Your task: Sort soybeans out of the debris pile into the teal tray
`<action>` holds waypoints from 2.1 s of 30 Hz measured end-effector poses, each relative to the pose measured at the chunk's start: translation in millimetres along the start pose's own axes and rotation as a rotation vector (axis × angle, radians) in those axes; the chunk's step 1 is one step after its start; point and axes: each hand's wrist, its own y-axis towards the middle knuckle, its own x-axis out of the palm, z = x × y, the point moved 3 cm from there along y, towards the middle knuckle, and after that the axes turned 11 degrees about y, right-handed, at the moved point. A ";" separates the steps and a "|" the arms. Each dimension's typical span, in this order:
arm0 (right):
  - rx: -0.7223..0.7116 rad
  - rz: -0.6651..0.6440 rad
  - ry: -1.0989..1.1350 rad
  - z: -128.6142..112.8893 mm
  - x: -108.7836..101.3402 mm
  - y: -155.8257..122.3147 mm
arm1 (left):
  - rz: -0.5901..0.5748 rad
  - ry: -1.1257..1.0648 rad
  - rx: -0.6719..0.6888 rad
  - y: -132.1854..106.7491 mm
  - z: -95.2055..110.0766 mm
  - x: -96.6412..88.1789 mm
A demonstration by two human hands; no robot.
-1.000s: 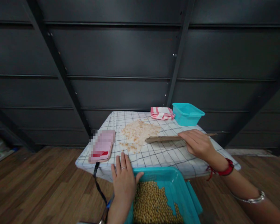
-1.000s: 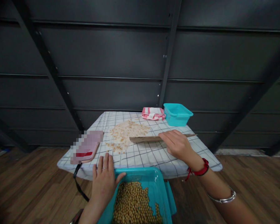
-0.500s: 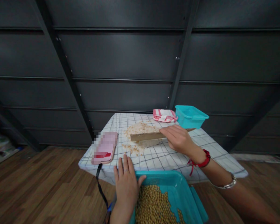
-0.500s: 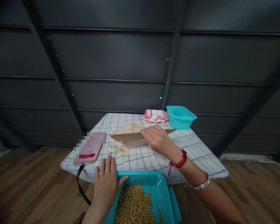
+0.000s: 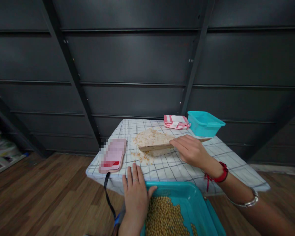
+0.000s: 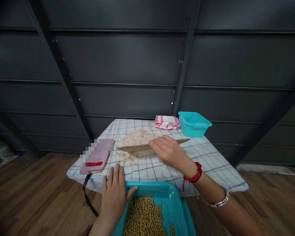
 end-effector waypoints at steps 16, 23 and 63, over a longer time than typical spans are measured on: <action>-0.036 0.040 0.099 -9.9 -19.3 -7.5 | 0.013 -0.009 -0.005 -0.3 -0.8 1.2; -0.018 0.053 0.064 -7.3 -13.1 -8.4 | 0.049 -0.040 -0.015 -1.6 0.3 4.2; 0.079 -0.049 0.198 -34.9 -34.3 -33.3 | 0.060 -0.056 0.001 -4.1 -0.5 10.0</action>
